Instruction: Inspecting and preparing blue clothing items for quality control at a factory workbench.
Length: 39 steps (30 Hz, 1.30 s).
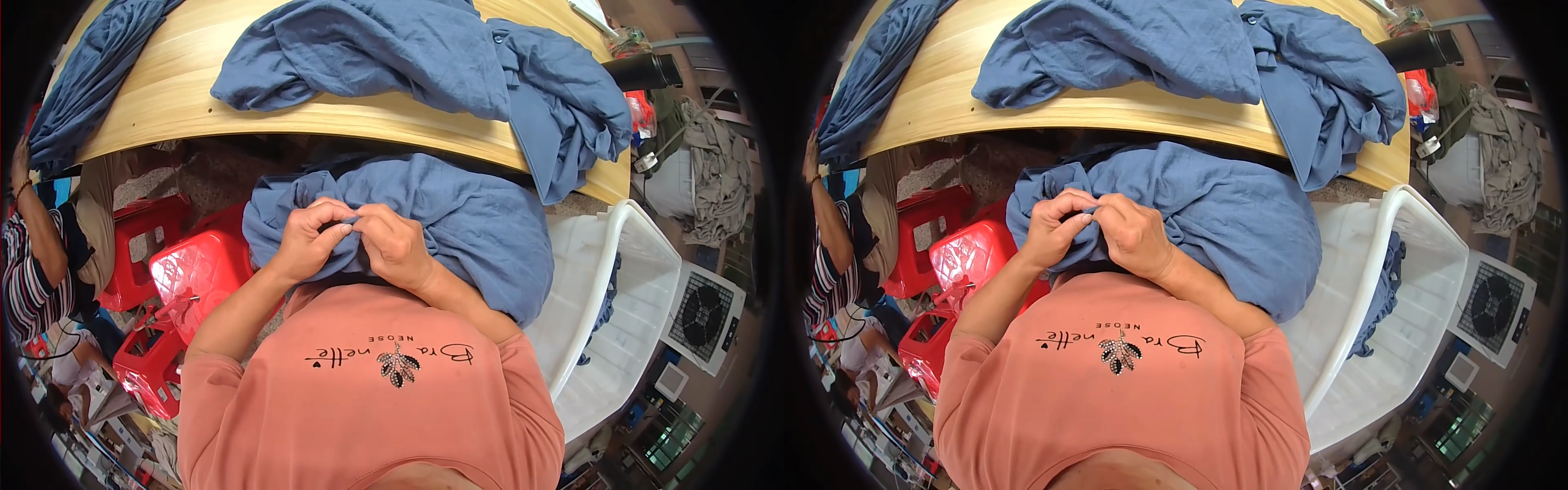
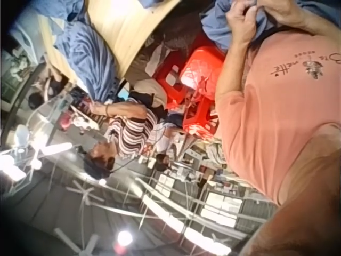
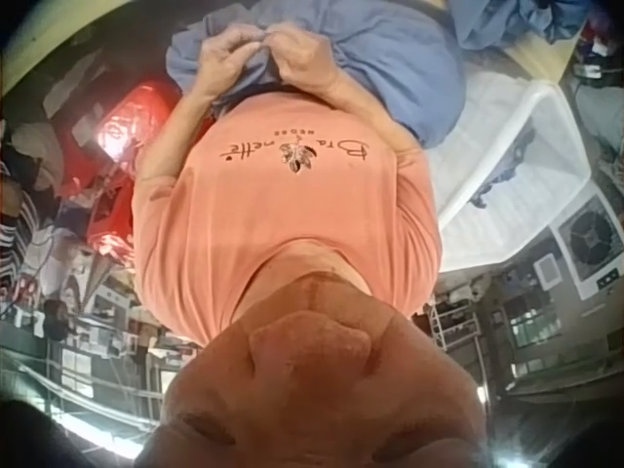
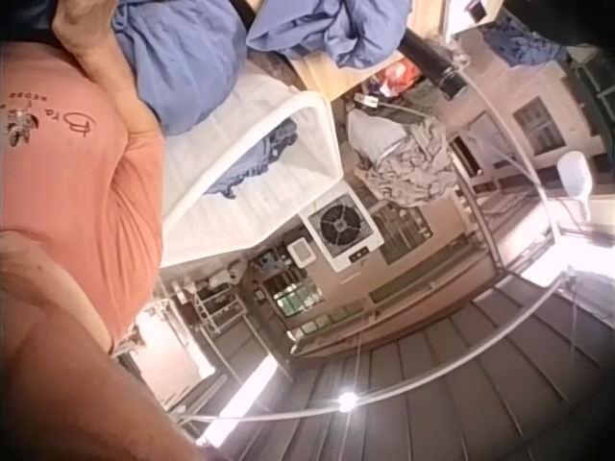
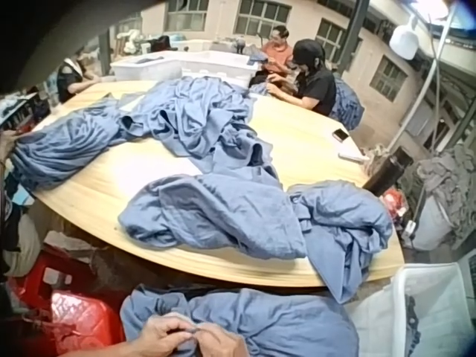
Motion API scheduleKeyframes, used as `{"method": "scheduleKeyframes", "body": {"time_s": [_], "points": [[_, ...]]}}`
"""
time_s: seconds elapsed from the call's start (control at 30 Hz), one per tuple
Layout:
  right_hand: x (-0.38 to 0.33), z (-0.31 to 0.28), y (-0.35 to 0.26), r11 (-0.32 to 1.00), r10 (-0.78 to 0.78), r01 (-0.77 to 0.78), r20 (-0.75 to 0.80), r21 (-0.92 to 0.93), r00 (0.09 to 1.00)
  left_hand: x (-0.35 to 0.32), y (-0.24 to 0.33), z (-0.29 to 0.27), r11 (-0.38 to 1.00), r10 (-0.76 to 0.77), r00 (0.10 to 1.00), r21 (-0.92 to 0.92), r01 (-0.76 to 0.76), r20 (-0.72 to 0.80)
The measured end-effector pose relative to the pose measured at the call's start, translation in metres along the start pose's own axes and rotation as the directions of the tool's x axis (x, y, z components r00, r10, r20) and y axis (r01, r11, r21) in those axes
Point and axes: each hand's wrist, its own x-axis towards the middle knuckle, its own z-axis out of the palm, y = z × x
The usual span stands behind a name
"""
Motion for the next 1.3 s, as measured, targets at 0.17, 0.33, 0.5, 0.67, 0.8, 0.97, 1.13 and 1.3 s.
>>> {"method": "scheduleKeyframes", "body": {"time_s": [0.17,0.33,0.5,0.67,0.8,0.97,1.13,1.3], "points": [[0.002,-0.002,-0.005,0.982,0.159,-0.163,0.044,0.098,0.986,-0.004,-0.005,0.002,0.964,0.193,0.977,0.200,-0.173,-0.087],[0.001,-0.001,0.005,0.976,0.211,-0.219,0.218,0.014,0.953,-0.004,-0.002,0.005,0.866,0.339,0.936,0.422,-0.270,-0.098],[-0.004,0.003,0.001,0.972,-0.057,0.057,0.005,-0.228,0.998,-0.008,-0.002,0.016,0.680,0.546,0.832,0.634,-0.368,-0.102],[0.002,0.004,-0.002,0.962,-0.112,0.100,-0.035,-0.255,0.993,-0.010,0.004,0.020,0.592,0.618,0.778,0.720,-0.362,-0.117],[0.002,0.009,0.001,0.958,-0.144,0.125,-0.057,-0.259,0.988,-0.015,0.009,0.021,0.577,0.616,0.781,0.734,-0.359,-0.102],[0.003,0.012,0.003,0.967,-0.100,0.086,-0.048,-0.238,0.994,-0.016,0.007,0.025,0.591,0.616,0.777,0.726,-0.351,-0.127],[0.002,0.011,-0.004,0.974,-0.058,0.051,-0.023,-0.223,0.998,-0.021,0.003,0.015,0.553,0.653,0.751,0.739,-0.384,-0.098],[0.003,-0.033,-0.026,0.982,-0.023,0.009,0.076,0.188,0.997,-0.044,0.004,-0.073,0.438,0.443,0.852,0.897,0.066,-0.279]]}}
